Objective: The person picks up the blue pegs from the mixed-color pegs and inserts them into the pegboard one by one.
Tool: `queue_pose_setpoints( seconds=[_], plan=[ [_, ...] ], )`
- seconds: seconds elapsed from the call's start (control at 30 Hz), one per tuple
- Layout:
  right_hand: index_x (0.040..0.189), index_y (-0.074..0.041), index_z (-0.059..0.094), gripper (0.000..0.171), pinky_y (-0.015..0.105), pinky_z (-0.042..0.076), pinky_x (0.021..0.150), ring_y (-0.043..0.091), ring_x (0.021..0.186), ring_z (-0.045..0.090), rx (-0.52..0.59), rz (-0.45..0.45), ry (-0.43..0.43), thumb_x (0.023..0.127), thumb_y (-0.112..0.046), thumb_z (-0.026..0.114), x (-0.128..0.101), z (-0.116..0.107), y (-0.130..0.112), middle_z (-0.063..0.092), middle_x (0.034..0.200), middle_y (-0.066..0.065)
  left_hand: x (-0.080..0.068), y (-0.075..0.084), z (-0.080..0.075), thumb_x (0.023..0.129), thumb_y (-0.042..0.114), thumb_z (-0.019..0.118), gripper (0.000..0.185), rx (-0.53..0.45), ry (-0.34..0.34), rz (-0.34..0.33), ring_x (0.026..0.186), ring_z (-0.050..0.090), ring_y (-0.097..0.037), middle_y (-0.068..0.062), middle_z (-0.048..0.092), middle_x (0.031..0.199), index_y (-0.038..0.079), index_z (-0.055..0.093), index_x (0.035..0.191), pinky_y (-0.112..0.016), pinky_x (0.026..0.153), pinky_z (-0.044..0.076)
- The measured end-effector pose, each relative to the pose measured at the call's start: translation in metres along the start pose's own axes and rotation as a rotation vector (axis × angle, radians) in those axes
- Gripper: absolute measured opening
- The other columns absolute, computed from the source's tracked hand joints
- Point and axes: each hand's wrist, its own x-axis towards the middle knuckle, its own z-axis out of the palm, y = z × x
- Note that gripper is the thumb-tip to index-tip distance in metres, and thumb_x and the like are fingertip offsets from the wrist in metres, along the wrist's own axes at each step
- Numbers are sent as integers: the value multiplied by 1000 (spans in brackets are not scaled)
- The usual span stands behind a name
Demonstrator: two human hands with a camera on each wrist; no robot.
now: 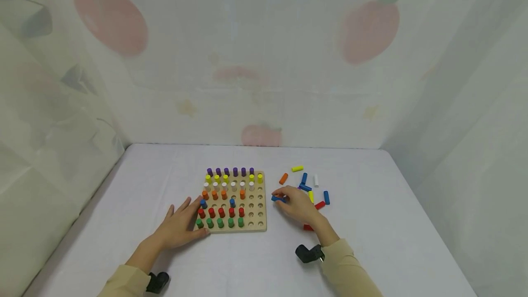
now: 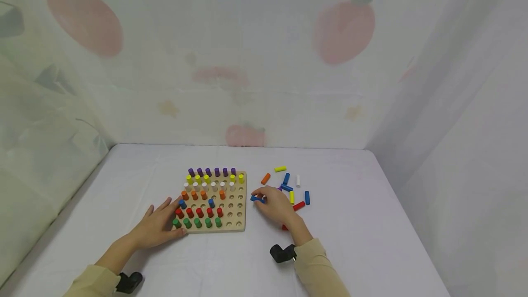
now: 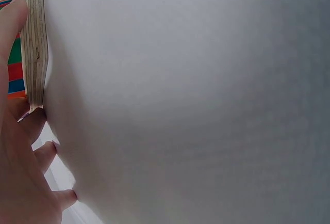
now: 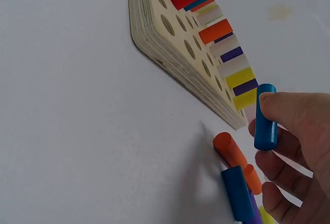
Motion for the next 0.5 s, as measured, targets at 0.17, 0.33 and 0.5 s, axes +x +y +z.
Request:
queue_pose_setpoints(
  seconds=[0.17,0.33,0.5],
  plan=[
    [108,-20,66,22,18,45,65,9,75,51,4,-10,14,86,-23,65,2,-1,-4,60,90,-10,0,0,1,72,67,61,100,-8,3,0,136,23,-39,-13,38,144,10,26,146,-70,102,8],
    [107,-18,66,22,19,46,65,8,74,50,21,-41,49,85,-18,66,4,-2,-9,59,86,-9,0,0,0,72,68,60,100,-7,-1,-6,136,23,-39,-13,37,145,11,26,146,-69,103,8],
    [109,-17,64,23,19,47,68,6,76,51,29,-49,63,86,-19,65,7,-3,-13,60,88,-9,0,1,0,71,68,61,100,-5,-1,-8,136,23,-39,-13,37,145,11,26,146,-70,102,8]
  ],
)
